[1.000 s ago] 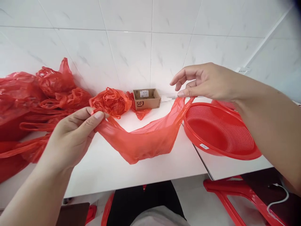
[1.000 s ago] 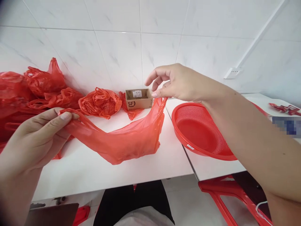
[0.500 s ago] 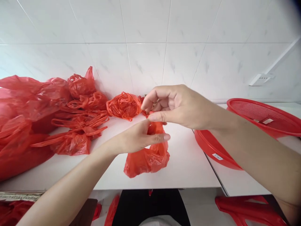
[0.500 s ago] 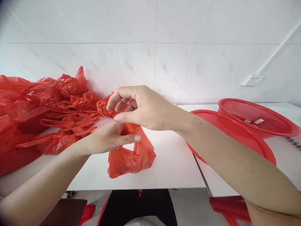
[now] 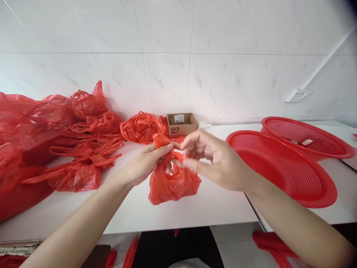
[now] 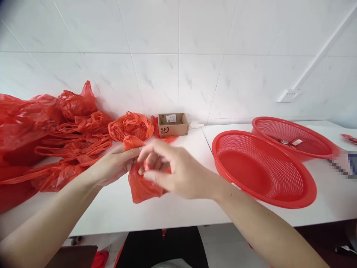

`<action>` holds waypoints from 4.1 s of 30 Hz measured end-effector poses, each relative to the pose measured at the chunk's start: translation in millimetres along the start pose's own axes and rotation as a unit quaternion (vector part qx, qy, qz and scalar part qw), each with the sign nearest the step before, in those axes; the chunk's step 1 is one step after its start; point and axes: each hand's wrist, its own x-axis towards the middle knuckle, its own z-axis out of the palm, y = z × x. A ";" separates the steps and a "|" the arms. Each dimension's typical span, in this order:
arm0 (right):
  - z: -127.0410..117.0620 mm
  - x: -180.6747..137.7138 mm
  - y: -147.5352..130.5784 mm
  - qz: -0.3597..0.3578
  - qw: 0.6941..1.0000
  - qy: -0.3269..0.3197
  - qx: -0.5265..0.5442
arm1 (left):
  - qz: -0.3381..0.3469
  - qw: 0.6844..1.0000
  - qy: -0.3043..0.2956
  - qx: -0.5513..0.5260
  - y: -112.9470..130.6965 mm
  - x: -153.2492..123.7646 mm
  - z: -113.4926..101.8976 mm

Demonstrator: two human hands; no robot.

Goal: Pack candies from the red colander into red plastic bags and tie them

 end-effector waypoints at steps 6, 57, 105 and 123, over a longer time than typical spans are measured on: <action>8.3 1.6 23.3 0.003 0.999 0.050 0.000 | 0.034 0.974 -0.002 0.226 -1.6 -1.2 1.9; 64.3 11.5 191.1 0.198 0.960 0.096 -0.175 | 0.021 0.898 0.290 0.330 -157.7 22.1 -11.7; 39.1 10.9 249.9 0.265 0.930 0.117 -0.228 | -0.069 0.885 0.201 0.414 -172.1 84.9 -39.1; 31.9 11.1 265.0 0.260 0.925 0.274 -0.041 | -0.061 0.908 0.150 0.387 -173.5 79.8 -47.5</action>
